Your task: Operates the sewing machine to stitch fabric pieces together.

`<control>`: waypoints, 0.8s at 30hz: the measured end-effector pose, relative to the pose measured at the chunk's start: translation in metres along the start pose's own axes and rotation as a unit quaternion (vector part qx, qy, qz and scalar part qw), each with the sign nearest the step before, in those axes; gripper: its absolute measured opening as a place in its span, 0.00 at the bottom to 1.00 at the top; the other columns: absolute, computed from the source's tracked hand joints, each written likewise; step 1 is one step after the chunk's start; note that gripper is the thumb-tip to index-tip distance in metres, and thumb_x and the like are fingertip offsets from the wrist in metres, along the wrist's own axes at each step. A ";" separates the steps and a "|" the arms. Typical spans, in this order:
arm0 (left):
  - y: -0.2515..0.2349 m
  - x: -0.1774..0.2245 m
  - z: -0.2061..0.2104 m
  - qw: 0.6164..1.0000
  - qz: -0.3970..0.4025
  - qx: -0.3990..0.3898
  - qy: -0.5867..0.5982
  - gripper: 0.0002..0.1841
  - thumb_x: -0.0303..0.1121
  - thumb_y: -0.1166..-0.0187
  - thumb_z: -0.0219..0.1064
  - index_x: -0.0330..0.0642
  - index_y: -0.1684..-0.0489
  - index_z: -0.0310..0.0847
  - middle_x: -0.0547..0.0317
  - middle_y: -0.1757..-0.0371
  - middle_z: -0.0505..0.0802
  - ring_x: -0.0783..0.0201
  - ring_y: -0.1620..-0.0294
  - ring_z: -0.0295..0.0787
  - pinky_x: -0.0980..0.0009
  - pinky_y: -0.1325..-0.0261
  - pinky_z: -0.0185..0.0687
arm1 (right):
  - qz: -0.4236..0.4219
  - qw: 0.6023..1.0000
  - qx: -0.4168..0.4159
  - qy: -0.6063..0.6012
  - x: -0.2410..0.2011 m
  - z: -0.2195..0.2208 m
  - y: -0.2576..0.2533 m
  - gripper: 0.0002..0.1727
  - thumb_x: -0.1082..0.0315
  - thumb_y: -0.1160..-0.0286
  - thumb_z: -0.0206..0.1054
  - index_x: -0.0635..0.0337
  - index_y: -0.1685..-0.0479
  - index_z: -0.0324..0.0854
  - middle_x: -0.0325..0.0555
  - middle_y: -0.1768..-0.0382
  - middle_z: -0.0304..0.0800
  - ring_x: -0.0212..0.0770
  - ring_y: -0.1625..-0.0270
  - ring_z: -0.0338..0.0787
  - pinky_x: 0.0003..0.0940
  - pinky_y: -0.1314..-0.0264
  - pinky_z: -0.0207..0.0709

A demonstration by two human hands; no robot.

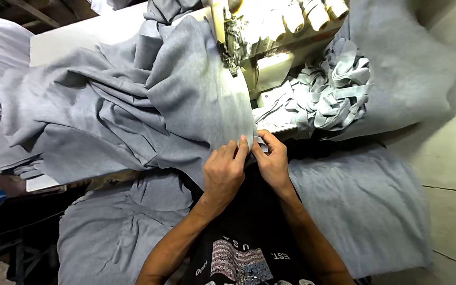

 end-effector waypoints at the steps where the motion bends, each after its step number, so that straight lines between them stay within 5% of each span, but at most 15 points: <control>1: -0.001 0.000 0.000 1.000 -0.003 -0.001 0.009 0.18 0.21 0.28 0.65 0.43 0.43 0.94 0.52 0.69 0.88 0.56 0.75 0.84 0.65 0.77 0.75 | -0.001 1.000 0.003 0.002 -0.001 0.000 -0.002 0.07 0.72 0.20 0.66 0.61 0.51 0.87 0.37 0.63 0.91 0.23 0.62 0.88 0.18 0.57 0.83; 3: -0.005 0.001 -0.001 1.000 -0.008 0.001 0.029 0.16 0.21 0.28 0.65 0.39 0.45 0.93 0.51 0.69 0.88 0.56 0.77 0.84 0.65 0.78 0.77 | -0.011 1.000 0.006 0.005 -0.002 0.002 -0.005 0.05 0.74 0.20 0.65 0.62 0.54 0.85 0.36 0.68 0.88 0.22 0.67 0.86 0.17 0.62 0.81; 13: -0.035 -0.005 -0.003 0.996 0.006 0.024 0.082 0.12 0.30 0.24 0.68 0.36 0.48 0.91 0.55 0.70 0.86 0.59 0.76 0.82 0.66 0.78 0.75 | -0.032 0.999 0.017 -0.018 -0.006 0.010 -0.024 0.05 0.71 0.16 0.64 0.61 0.56 0.85 0.35 0.66 0.87 0.22 0.64 0.86 0.18 0.58 0.82; 15: -0.029 -0.018 -0.010 0.988 0.013 0.006 0.152 0.12 0.34 0.20 0.67 0.40 0.47 0.92 0.58 0.66 0.89 0.61 0.69 0.85 0.65 0.67 0.77 | -0.042 0.999 0.018 -0.021 -0.004 0.010 -0.021 0.05 0.74 0.19 0.64 0.62 0.54 0.86 0.38 0.62 0.88 0.24 0.59 0.88 0.20 0.53 0.84; 17: -0.016 -0.047 -0.023 0.969 -0.009 -0.003 0.245 0.13 0.38 0.16 0.65 0.44 0.44 0.90 0.58 0.53 0.93 0.63 0.51 0.88 0.62 0.46 0.83 | -0.055 0.998 0.021 -0.012 -0.001 0.010 -0.018 0.06 0.74 0.23 0.66 0.62 0.54 0.87 0.41 0.57 0.87 0.29 0.54 0.88 0.23 0.50 0.86; 19: 0.005 -0.093 -0.038 0.973 -0.081 0.047 0.213 0.16 0.40 0.16 0.67 0.40 0.40 0.85 0.51 0.42 0.91 0.58 0.39 0.87 0.57 0.35 0.83 | -0.066 0.997 0.028 -0.012 0.000 0.010 -0.016 0.07 0.74 0.27 0.68 0.61 0.54 0.86 0.42 0.56 0.87 0.31 0.52 0.88 0.26 0.48 0.85; 22: 0.042 -0.174 -0.047 0.974 -0.220 0.024 0.042 0.40 0.56 0.25 0.73 0.37 0.20 0.68 0.32 0.24 0.77 0.34 0.21 0.69 0.37 0.21 0.62 | -0.059 0.998 0.024 -0.009 -0.002 0.009 -0.014 0.14 0.75 0.31 0.71 0.61 0.47 0.82 0.40 0.55 0.90 0.29 0.53 0.90 0.26 0.48 0.87; 24: 0.059 -0.209 -0.048 0.972 -0.236 -0.009 -0.008 0.38 0.56 0.23 0.70 0.33 0.25 0.72 0.27 0.31 0.80 0.26 0.28 0.71 0.31 0.27 0.63 | -0.040 0.999 0.024 -0.014 -0.003 0.011 -0.015 0.19 0.79 0.35 0.70 0.60 0.42 0.80 0.40 0.55 0.91 0.29 0.53 0.92 0.26 0.51 0.88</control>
Point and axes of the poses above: each hand's wrist, its own y-axis away from the middle knuckle, its own z-axis out of the palm, x = y × z, the point moved 2 cm from there along -y, towards the middle knuckle
